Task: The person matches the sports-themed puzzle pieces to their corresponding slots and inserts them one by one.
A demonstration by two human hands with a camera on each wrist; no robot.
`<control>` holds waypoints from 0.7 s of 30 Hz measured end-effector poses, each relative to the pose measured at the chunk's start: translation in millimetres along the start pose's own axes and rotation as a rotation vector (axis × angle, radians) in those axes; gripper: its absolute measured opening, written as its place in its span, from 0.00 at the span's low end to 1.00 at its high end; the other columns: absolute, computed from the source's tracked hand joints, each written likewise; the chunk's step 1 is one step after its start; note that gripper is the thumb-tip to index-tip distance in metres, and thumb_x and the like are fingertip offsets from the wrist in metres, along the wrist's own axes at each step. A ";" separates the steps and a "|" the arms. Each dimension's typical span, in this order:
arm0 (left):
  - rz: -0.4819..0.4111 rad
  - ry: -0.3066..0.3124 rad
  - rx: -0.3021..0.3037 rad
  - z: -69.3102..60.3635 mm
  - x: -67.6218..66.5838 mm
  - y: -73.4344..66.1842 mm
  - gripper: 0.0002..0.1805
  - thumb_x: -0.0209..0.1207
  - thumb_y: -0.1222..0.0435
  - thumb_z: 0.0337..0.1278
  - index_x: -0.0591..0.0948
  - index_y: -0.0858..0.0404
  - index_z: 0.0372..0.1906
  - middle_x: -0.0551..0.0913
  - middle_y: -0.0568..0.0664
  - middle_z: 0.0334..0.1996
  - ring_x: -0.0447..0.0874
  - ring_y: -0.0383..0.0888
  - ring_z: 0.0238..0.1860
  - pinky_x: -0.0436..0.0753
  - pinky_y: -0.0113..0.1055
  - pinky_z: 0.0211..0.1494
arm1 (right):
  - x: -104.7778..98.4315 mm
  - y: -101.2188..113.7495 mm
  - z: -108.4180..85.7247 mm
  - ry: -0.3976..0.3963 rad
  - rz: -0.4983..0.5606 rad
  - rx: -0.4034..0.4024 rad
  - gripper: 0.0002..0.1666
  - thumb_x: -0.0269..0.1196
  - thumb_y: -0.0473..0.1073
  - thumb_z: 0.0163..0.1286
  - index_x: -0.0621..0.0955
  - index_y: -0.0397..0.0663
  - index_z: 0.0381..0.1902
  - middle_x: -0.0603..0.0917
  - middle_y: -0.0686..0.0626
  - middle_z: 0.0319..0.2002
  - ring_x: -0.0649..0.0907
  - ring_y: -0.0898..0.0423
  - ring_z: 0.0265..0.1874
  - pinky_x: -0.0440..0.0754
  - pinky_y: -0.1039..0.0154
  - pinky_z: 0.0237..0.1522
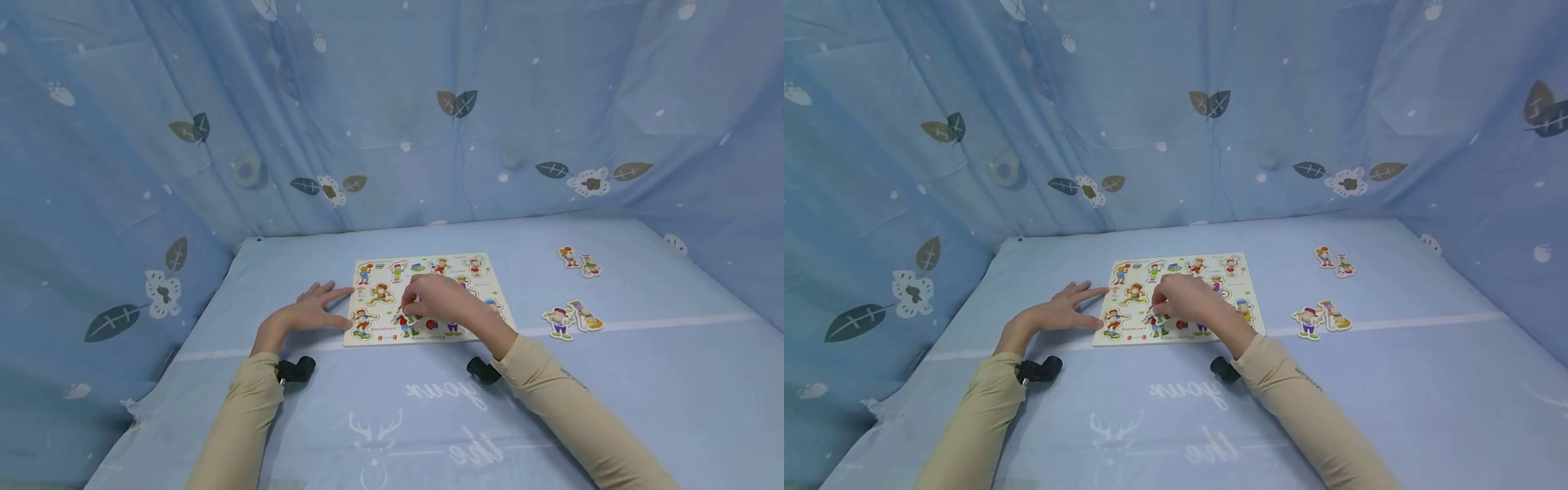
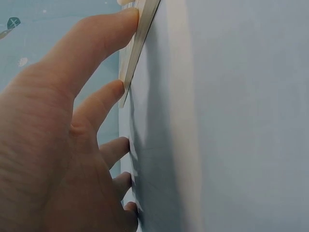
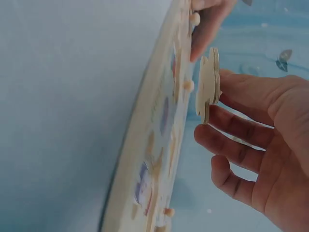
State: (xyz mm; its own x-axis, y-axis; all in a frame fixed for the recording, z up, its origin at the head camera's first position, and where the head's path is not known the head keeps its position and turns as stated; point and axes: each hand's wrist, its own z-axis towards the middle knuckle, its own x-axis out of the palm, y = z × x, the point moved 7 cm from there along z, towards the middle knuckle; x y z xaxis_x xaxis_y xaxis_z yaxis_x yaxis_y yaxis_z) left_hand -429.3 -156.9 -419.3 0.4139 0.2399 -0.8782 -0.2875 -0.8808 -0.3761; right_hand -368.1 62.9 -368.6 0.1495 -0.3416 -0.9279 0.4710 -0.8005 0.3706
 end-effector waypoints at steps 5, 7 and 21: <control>0.003 0.002 0.006 -1.2 -0.7 -2.5 0.50 0.63 0.38 0.51 0.58 0.47 0.78 0.42 0.61 0.80 0.29 0.65 0.78 0.38 0.64 0.76 | 7.8 2.2 0.4 0.032 -0.017 0.014 0.06 0.65 0.46 0.70 0.88 0.56 0.38 0.81 0.57 0.38 0.78 0.63 0.31 0.79 0.64 0.35; 0.004 -0.003 0.005 -1.5 -0.9 -2.7 0.50 0.63 0.38 0.51 0.59 0.47 0.78 0.42 0.62 0.79 0.29 0.65 0.78 0.39 0.65 0.76 | 10.8 2.5 1.0 0.046 -0.019 0.017 0.06 0.65 0.46 0.70 0.88 0.57 0.38 0.81 0.57 0.38 0.78 0.63 0.31 0.79 0.64 0.35; 0.008 -0.005 0.008 -0.9 -0.7 0.2 0.50 0.63 0.38 0.51 0.59 0.47 0.78 0.41 0.62 0.79 0.29 0.65 0.78 0.38 0.65 0.76 | 15.2 4.0 -1.3 0.131 -0.025 -0.042 0.13 0.68 0.42 0.66 0.87 0.52 0.49 0.80 0.54 0.44 0.77 0.59 0.38 0.78 0.62 0.41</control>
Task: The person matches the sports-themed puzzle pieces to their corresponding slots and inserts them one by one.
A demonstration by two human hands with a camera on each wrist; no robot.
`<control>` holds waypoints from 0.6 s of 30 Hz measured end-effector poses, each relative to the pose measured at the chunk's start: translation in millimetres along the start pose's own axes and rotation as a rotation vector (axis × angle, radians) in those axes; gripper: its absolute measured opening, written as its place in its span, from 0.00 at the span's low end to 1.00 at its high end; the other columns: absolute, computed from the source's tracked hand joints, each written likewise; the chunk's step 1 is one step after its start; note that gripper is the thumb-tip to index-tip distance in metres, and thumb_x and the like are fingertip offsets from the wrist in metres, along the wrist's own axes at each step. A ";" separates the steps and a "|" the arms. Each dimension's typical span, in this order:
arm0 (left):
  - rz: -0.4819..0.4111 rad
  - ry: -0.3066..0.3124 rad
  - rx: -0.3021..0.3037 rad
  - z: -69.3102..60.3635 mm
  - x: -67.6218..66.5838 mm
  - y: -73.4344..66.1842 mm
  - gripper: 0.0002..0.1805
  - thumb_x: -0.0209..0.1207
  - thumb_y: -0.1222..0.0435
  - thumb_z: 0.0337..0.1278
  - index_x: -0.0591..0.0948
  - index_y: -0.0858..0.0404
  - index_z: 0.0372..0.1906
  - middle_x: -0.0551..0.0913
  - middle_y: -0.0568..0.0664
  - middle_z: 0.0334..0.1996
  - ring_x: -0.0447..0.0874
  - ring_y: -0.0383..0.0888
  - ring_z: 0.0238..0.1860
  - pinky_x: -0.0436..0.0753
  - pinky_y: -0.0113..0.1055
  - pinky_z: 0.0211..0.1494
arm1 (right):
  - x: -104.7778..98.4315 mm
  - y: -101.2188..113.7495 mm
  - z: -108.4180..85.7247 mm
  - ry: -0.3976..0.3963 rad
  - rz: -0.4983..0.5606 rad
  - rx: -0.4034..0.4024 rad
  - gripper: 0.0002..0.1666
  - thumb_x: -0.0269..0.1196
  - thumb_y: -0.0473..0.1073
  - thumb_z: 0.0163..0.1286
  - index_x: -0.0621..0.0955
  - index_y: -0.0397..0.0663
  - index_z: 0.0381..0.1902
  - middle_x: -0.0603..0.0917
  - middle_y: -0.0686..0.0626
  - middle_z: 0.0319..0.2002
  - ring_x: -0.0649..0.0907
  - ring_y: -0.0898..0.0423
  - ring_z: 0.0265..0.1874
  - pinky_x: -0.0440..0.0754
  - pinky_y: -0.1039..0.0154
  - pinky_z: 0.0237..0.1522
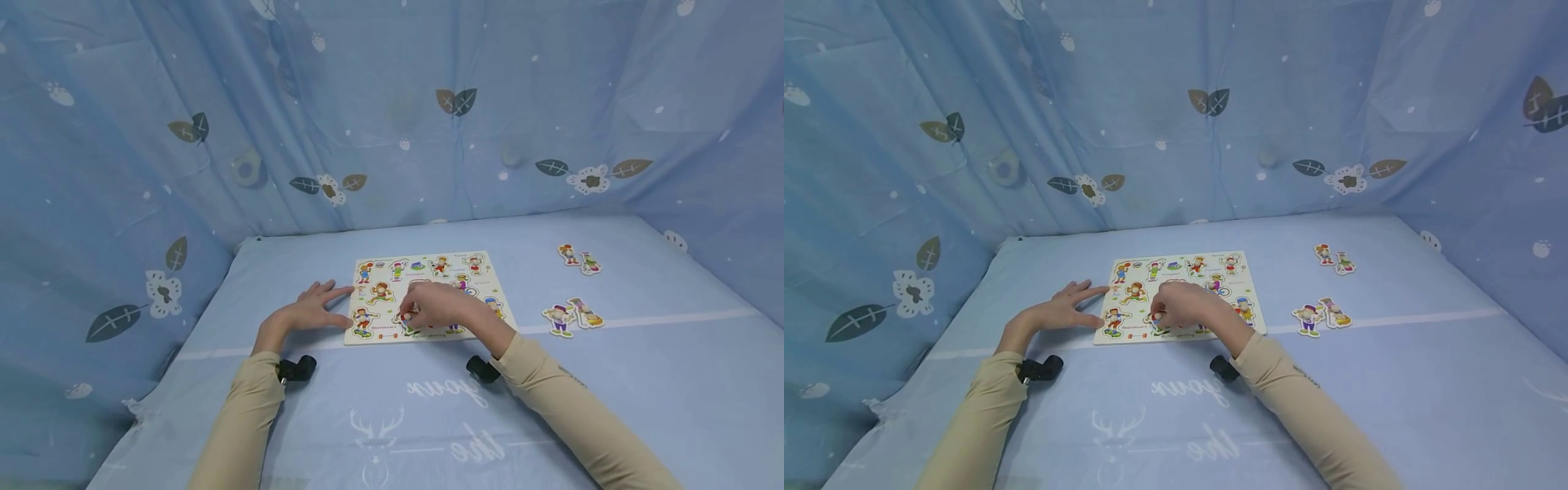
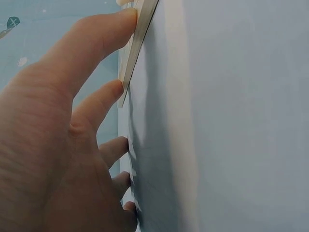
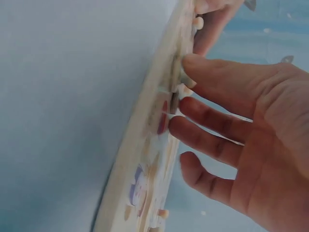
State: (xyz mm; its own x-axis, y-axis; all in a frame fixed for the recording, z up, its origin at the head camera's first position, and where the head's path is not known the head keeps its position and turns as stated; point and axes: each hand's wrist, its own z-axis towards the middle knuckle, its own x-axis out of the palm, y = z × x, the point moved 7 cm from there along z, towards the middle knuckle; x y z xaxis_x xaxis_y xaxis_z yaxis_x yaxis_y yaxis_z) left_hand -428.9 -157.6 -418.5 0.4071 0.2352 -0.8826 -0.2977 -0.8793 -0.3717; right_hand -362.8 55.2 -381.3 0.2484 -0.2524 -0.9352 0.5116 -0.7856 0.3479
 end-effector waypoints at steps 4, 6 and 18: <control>-0.009 0.001 0.005 0.8 1.2 0.7 0.50 0.63 0.38 0.50 0.59 0.47 0.78 0.41 0.62 0.79 0.28 0.65 0.78 0.38 0.65 0.76 | 0.8 0.4 -1.2 0.042 -0.016 -0.005 0.20 0.69 0.41 0.62 0.85 0.53 0.54 0.79 0.54 0.47 0.76 0.59 0.41 0.78 0.61 0.44; -0.012 0.002 0.005 1.1 1.9 1.5 0.50 0.63 0.37 0.50 0.59 0.47 0.78 0.41 0.62 0.79 0.28 0.65 0.78 0.38 0.65 0.76 | 1.6 0.9 -1.0 0.051 -0.031 -0.006 0.21 0.69 0.40 0.61 0.85 0.53 0.54 0.78 0.54 0.47 0.76 0.59 0.42 0.78 0.61 0.45; -0.005 -0.003 0.010 -0.2 0.7 0.7 0.50 0.63 0.37 0.50 0.59 0.47 0.78 0.41 0.62 0.79 0.28 0.65 0.78 0.38 0.65 0.76 | 1.9 1.3 -0.8 0.039 -0.013 0.062 0.22 0.70 0.39 0.60 0.85 0.53 0.54 0.78 0.56 0.45 0.77 0.60 0.43 0.79 0.60 0.50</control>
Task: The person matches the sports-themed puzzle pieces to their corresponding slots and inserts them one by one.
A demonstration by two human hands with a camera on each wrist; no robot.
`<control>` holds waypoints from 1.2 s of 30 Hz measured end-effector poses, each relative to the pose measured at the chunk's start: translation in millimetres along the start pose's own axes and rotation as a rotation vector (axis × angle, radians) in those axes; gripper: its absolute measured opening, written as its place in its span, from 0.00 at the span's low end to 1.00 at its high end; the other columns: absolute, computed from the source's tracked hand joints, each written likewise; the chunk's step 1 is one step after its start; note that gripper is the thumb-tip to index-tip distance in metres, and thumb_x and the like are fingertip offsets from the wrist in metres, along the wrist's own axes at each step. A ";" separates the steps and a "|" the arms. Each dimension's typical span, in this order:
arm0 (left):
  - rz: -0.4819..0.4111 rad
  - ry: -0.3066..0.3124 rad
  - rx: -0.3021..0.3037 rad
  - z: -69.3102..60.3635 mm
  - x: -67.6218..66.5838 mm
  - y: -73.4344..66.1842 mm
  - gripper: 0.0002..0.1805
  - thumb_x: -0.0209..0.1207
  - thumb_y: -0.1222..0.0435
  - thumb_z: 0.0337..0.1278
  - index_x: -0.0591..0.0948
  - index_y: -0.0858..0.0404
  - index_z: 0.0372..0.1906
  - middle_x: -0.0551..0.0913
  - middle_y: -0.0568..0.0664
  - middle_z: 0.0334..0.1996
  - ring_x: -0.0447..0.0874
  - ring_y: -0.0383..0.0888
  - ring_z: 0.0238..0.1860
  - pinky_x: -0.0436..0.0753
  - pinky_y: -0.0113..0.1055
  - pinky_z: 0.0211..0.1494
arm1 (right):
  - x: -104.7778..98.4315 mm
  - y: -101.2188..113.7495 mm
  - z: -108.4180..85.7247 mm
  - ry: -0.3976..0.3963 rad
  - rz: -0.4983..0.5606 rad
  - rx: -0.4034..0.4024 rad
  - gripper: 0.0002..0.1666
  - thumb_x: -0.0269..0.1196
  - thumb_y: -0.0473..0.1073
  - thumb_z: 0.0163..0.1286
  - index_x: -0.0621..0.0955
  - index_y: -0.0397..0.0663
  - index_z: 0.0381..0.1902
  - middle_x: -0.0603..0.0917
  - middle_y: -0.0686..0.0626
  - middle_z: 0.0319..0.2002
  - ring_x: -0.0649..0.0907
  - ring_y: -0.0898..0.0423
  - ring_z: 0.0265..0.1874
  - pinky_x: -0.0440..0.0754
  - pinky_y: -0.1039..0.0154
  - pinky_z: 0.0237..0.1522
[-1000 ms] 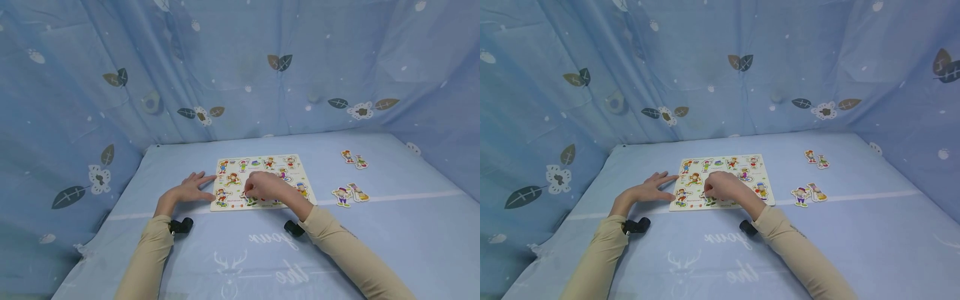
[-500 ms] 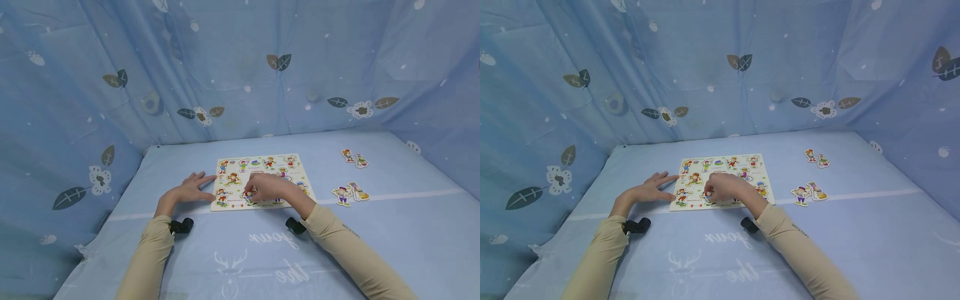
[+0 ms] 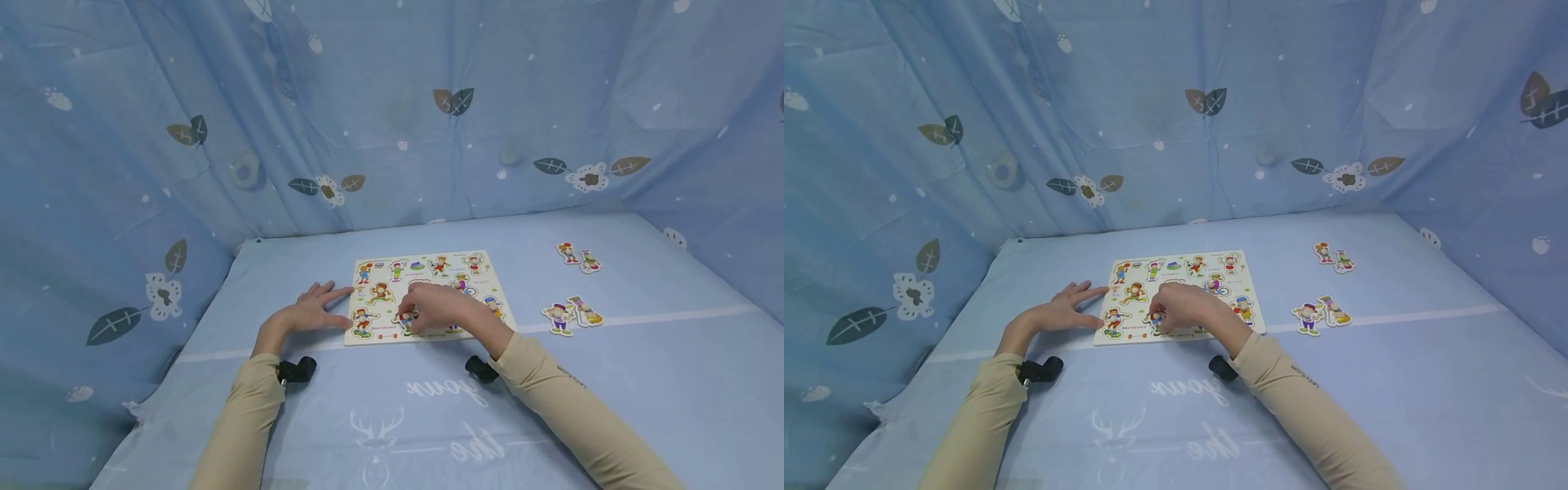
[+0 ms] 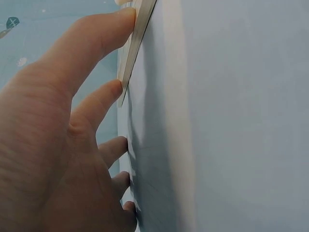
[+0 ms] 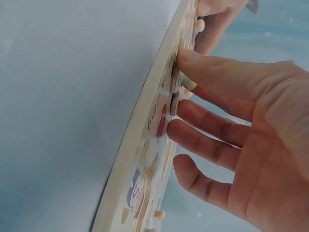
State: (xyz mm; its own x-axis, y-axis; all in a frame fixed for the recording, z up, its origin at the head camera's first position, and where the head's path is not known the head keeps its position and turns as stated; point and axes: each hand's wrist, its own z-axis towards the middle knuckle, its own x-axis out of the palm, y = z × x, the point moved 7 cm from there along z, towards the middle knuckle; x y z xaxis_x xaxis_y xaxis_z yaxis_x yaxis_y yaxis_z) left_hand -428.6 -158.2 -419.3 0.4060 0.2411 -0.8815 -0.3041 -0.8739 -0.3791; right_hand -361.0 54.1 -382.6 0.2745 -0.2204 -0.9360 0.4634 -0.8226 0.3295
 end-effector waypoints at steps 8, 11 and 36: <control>0.002 0.002 0.016 0.8 0.3 1.1 0.50 0.63 0.37 0.50 0.59 0.47 0.78 0.41 0.62 0.79 0.29 0.66 0.78 0.38 0.66 0.75 | -0.5 3.6 -2.8 0.000 -0.031 0.015 0.21 0.70 0.41 0.61 0.85 0.54 0.54 0.79 0.56 0.44 0.77 0.60 0.41 0.79 0.59 0.50; 0.001 0.002 0.016 0.8 0.7 2.1 0.50 0.63 0.37 0.50 0.59 0.47 0.78 0.41 0.62 0.79 0.28 0.66 0.78 0.37 0.65 0.76 | 0.1 4.4 -3.1 0.001 -0.041 0.021 0.21 0.70 0.42 0.61 0.85 0.54 0.54 0.78 0.56 0.44 0.77 0.60 0.41 0.78 0.60 0.50; 0.002 0.013 0.009 -0.5 -0.3 -0.8 0.50 0.63 0.38 0.51 0.58 0.46 0.78 0.40 0.61 0.80 0.27 0.65 0.78 0.38 0.67 0.75 | 2.8 12.0 -0.3 -0.096 -0.128 0.006 0.08 0.68 0.40 0.65 0.87 0.53 0.42 0.83 0.56 0.37 0.77 0.60 0.32 0.78 0.61 0.38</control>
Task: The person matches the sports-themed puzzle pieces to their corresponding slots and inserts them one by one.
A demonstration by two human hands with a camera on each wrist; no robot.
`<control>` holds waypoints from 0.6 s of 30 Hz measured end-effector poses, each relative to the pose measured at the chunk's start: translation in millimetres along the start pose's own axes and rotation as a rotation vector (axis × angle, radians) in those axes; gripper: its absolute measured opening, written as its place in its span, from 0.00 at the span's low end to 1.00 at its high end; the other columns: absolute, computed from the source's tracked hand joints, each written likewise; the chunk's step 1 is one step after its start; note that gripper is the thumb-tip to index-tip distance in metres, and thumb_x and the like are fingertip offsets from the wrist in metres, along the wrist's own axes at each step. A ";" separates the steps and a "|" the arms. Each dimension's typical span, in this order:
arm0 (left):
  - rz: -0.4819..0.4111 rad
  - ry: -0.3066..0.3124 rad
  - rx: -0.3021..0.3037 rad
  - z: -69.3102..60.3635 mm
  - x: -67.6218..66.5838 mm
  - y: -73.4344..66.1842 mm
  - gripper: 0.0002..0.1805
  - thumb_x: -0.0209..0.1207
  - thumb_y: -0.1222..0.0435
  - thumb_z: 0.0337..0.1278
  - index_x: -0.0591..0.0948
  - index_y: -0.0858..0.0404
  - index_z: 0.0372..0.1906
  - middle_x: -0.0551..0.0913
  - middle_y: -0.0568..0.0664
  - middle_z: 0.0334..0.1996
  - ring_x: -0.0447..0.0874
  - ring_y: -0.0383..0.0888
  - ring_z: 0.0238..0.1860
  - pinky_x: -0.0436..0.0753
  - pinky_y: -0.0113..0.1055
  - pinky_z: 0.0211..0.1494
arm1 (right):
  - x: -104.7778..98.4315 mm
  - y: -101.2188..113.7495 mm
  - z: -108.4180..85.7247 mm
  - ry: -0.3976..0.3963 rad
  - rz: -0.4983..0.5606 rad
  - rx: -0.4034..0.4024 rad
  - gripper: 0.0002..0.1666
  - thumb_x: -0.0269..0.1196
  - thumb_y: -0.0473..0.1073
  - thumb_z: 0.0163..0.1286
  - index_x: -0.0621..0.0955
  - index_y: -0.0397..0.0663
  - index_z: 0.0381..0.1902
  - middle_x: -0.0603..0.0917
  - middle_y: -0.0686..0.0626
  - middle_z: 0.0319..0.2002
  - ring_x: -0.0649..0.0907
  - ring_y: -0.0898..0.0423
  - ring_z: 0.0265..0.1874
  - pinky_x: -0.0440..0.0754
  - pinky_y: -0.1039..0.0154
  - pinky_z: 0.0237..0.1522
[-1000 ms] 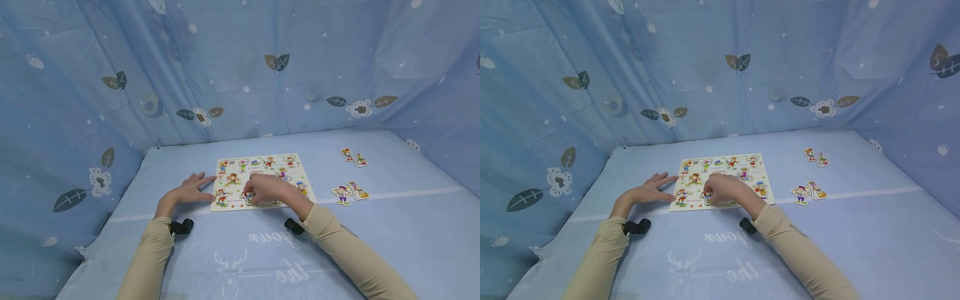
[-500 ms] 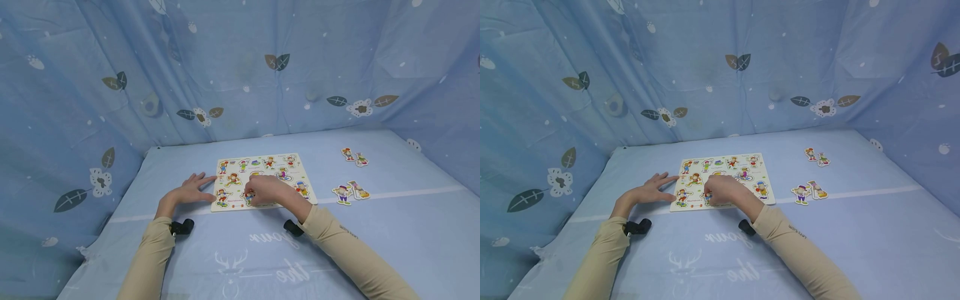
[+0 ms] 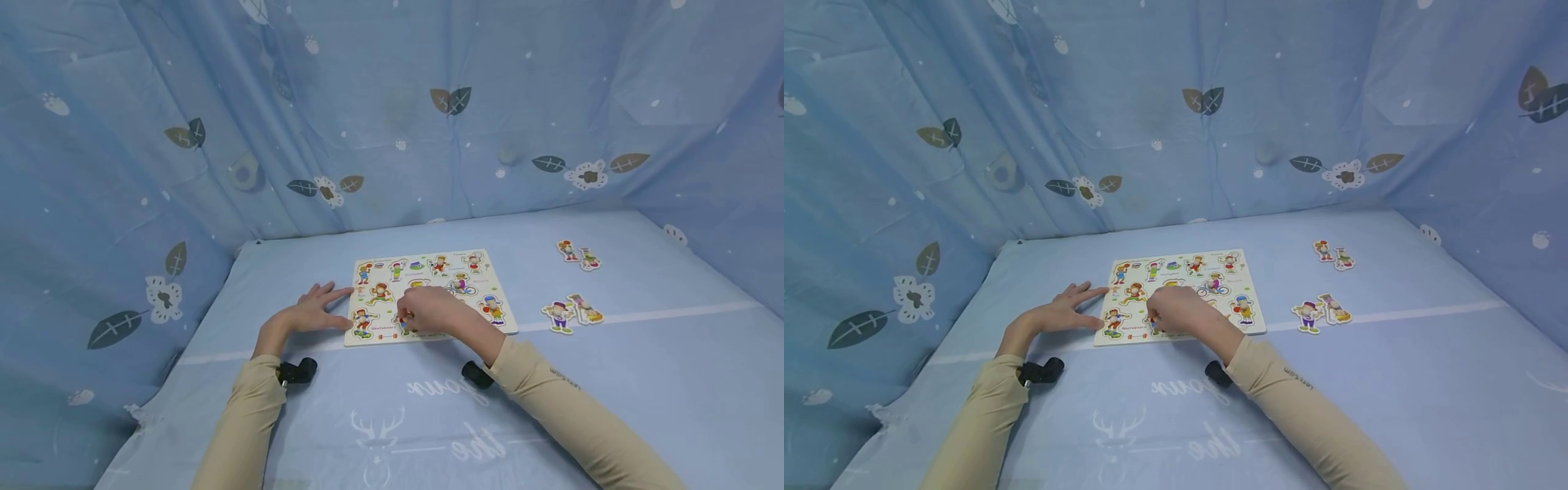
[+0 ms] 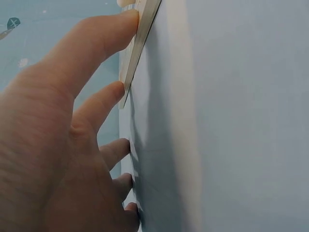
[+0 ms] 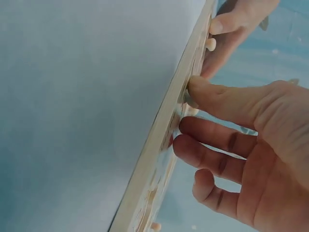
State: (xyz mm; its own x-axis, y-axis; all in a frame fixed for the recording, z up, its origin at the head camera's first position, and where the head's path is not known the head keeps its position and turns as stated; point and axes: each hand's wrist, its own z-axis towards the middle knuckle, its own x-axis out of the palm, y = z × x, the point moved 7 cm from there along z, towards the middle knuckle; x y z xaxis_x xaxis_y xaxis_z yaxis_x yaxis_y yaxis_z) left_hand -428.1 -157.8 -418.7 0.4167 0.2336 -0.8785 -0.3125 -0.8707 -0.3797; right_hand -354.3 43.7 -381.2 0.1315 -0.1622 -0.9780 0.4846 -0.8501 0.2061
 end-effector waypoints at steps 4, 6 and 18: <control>-0.001 0.001 -0.003 -0.8 0.2 -1.1 0.50 0.63 0.38 0.50 0.59 0.47 0.78 0.41 0.62 0.79 0.27 0.66 0.78 0.38 0.68 0.74 | 1.2 -0.6 0.4 0.014 0.016 0.001 0.08 0.66 0.41 0.66 0.87 0.53 0.43 0.85 0.56 0.39 0.78 0.60 0.33 0.79 0.61 0.40; -0.002 -0.001 -0.006 -0.9 -0.2 -1.8 0.50 0.63 0.38 0.50 0.59 0.47 0.78 0.41 0.62 0.79 0.28 0.66 0.78 0.39 0.68 0.74 | 0.3 -1.0 -0.6 0.030 0.020 -0.002 0.09 0.66 0.40 0.66 0.87 0.53 0.44 0.85 0.56 0.40 0.78 0.60 0.33 0.79 0.61 0.39; -0.004 -0.013 -0.007 -1.8 -3.8 -4.1 0.50 0.65 0.39 0.50 0.60 0.48 0.77 0.44 0.62 0.79 0.31 0.66 0.78 0.41 0.67 0.75 | -4.6 -3.8 -5.6 0.077 0.054 0.000 0.16 0.65 0.40 0.65 0.86 0.55 0.51 0.85 0.57 0.42 0.76 0.61 0.31 0.76 0.62 0.38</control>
State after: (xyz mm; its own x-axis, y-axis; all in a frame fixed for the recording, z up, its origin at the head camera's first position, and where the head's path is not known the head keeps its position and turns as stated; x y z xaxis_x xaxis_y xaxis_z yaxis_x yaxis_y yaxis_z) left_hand -426.8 -155.9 -413.2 0.4070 0.2423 -0.8807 -0.3047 -0.8729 -0.3810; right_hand -352.0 50.5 -377.2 0.2235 -0.1693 -0.9599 0.4751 -0.8410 0.2589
